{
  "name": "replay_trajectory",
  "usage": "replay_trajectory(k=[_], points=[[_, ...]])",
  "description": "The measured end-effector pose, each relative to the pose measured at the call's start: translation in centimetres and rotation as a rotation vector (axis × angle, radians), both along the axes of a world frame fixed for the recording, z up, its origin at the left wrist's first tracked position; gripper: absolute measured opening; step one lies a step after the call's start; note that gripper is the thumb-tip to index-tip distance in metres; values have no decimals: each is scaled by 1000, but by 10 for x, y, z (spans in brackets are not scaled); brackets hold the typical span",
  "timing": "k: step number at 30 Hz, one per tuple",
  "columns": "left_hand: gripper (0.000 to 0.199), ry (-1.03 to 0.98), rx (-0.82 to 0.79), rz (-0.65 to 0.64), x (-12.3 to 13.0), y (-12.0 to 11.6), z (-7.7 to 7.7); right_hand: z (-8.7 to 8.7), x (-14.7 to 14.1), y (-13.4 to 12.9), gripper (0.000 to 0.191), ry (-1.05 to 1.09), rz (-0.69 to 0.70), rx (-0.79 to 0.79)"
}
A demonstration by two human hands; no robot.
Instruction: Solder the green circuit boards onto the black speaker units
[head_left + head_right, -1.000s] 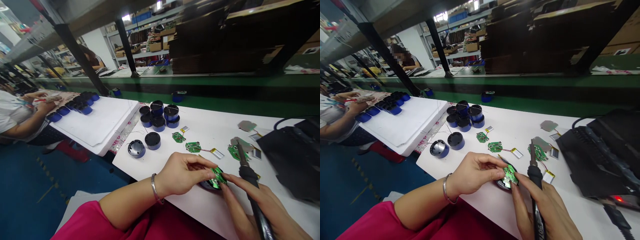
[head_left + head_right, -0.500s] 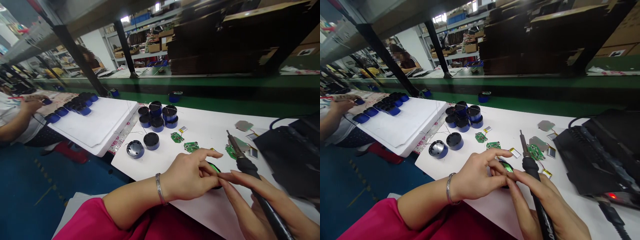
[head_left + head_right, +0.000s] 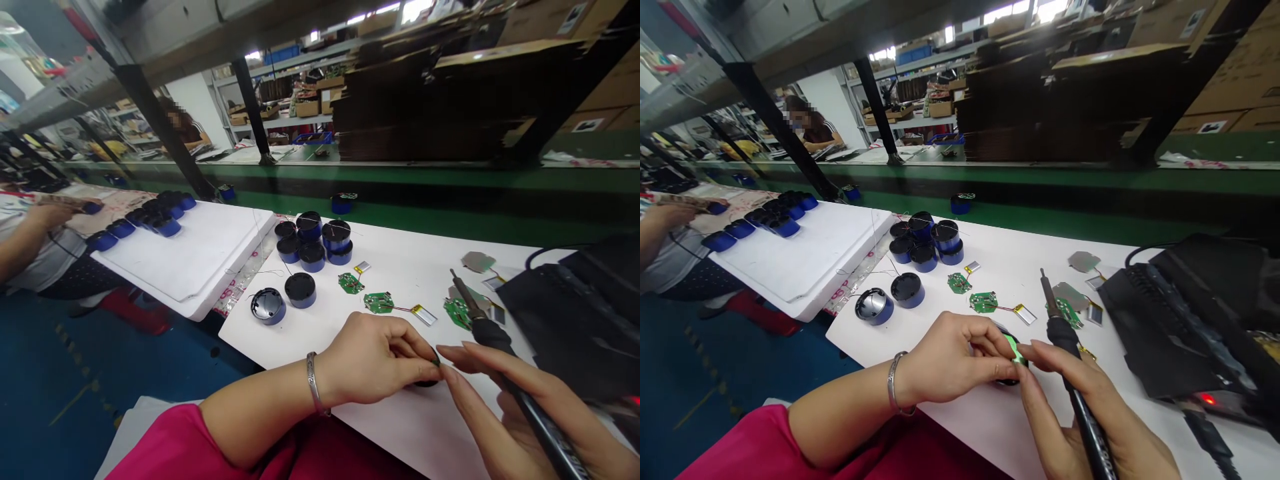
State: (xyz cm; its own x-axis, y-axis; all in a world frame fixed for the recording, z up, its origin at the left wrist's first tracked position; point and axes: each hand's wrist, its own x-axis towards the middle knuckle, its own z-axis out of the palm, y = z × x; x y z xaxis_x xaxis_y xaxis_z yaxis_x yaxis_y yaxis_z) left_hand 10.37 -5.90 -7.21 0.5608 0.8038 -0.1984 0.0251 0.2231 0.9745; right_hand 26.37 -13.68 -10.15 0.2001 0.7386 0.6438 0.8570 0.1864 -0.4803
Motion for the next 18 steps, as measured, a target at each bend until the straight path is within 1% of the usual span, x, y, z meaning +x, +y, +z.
replay_trajectory(k=[2, 5, 10, 12, 15, 18], points=[[28, -6, -9, -6, 0, 0, 1, 1, 1, 0, 31, -23, 23, 24], [27, -1, -9, -9, 0, 0, -1, 0, 4, 0, 35, -15, 21, 30], [21, 25, 45, -27, 0, 1, -3, -4, 7, -2, 31, -89, 72, 68], [19, 35, 70, -45, -2, 2, -1, -10, 10, -7, 35, -53, 38, 42], [19, 35, 101, -86, -4, 3, 3, -25, 20, -17, 43, 15, -2, -29], [19, 46, 143, -106, -6, 3, 4, -35, 27, -21, 43, 46, -9, -52]])
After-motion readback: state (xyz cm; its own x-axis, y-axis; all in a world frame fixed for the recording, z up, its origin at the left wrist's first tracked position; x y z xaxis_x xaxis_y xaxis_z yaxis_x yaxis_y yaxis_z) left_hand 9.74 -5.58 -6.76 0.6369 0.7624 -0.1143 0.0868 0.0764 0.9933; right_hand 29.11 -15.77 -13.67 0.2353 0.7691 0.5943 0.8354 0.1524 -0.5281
